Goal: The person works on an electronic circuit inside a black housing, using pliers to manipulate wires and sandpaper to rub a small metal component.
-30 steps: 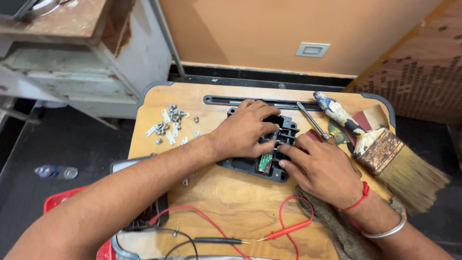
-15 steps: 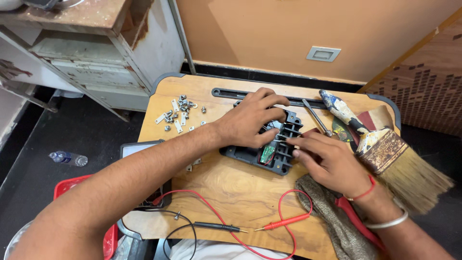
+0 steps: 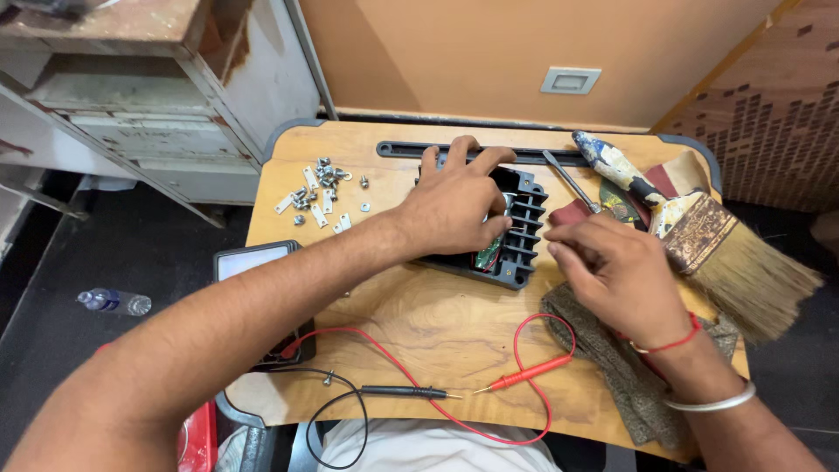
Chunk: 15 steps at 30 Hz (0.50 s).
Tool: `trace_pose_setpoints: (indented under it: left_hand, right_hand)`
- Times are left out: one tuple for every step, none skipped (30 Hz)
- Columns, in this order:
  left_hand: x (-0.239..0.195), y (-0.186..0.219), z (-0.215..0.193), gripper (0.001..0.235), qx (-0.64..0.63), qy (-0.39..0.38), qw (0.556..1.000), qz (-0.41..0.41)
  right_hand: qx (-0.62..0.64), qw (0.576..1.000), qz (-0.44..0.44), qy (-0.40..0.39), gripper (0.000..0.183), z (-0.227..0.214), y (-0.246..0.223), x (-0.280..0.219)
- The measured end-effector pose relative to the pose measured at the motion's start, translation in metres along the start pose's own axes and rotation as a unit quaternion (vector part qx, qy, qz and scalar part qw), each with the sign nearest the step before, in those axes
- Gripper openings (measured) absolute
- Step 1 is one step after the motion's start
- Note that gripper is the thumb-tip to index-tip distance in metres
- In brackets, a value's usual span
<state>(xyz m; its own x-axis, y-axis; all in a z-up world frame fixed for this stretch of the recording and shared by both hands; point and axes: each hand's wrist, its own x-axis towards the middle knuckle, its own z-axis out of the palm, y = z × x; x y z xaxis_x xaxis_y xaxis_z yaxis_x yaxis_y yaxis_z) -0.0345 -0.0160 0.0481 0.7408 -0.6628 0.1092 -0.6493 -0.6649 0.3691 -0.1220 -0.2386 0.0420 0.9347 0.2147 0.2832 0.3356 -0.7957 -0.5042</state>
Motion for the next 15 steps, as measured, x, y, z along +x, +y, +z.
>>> trace_pose_setpoints:
  left_hand:
    - [0.001,0.002,-0.001,0.020,0.004,-0.008,1.000,-0.015]
    - [0.001,0.005,-0.002,0.021,0.009,-0.015,0.999,-0.030]
    - [0.001,0.006,-0.002,0.022,0.012,-0.023,0.999,-0.046]
    - [0.000,0.008,-0.001,0.022,0.021,-0.027,0.998,-0.049]
    - [-0.001,0.008,-0.001,0.022,0.031,-0.031,0.998,-0.053]
    - [-0.002,0.008,0.000,0.022,0.041,-0.036,0.997,-0.056]
    - [-0.002,0.009,0.002,0.024,0.053,-0.029,0.997,-0.055]
    - [-0.002,0.010,0.004,0.025,0.065,-0.023,0.996,-0.054]
    - [-0.001,0.010,0.006,0.027,0.076,-0.016,0.996,-0.052]
    - [0.000,0.010,0.007,0.028,0.083,-0.015,0.996,-0.043]
    - [0.001,0.008,0.008,0.029,0.090,-0.013,0.995,-0.035]
    - [0.001,0.007,0.010,0.030,0.097,-0.010,0.995,-0.028]
    - [0.002,0.006,0.012,0.030,0.091,0.000,0.996,-0.022]
    - [0.002,0.005,0.016,0.030,0.085,0.010,0.996,-0.015]
    - [0.002,0.004,0.018,0.030,0.080,0.020,0.997,-0.009]
  right_hand:
    - [-0.008,0.999,-0.033,0.008,0.016,0.003,-0.002,0.002]
    - [-0.016,0.998,-0.065,0.016,0.017,0.006,-0.003,0.004]
    - [-0.024,0.995,-0.098,0.022,0.019,0.010,-0.004,0.005]
    - [-0.022,0.996,-0.088,0.019,0.020,0.012,-0.005,0.006]
    - [-0.019,0.997,-0.079,0.017,0.021,0.015,-0.005,0.007]
    - [-0.016,0.997,-0.069,0.014,0.021,0.018,-0.006,0.007]
    - [-0.022,0.997,-0.070,0.015,0.021,0.019,-0.006,0.007]
    - [-0.028,0.997,-0.072,0.017,0.021,0.021,-0.006,0.006]
    - [-0.034,0.997,-0.073,0.019,0.020,0.021,-0.005,0.006]
    - [-0.035,0.997,-0.071,0.016,0.020,0.021,-0.005,0.006]
    - [-0.035,0.997,-0.070,0.013,0.020,0.021,-0.006,0.007]
    - [-0.036,0.997,-0.070,0.010,0.020,0.021,-0.006,0.007]
    - [-0.031,0.997,-0.074,0.012,0.020,0.020,-0.007,0.007]
    - [-0.027,0.997,-0.078,0.014,0.020,0.020,-0.008,0.007]
    - [-0.021,0.996,-0.081,0.017,0.020,0.020,-0.008,0.007]
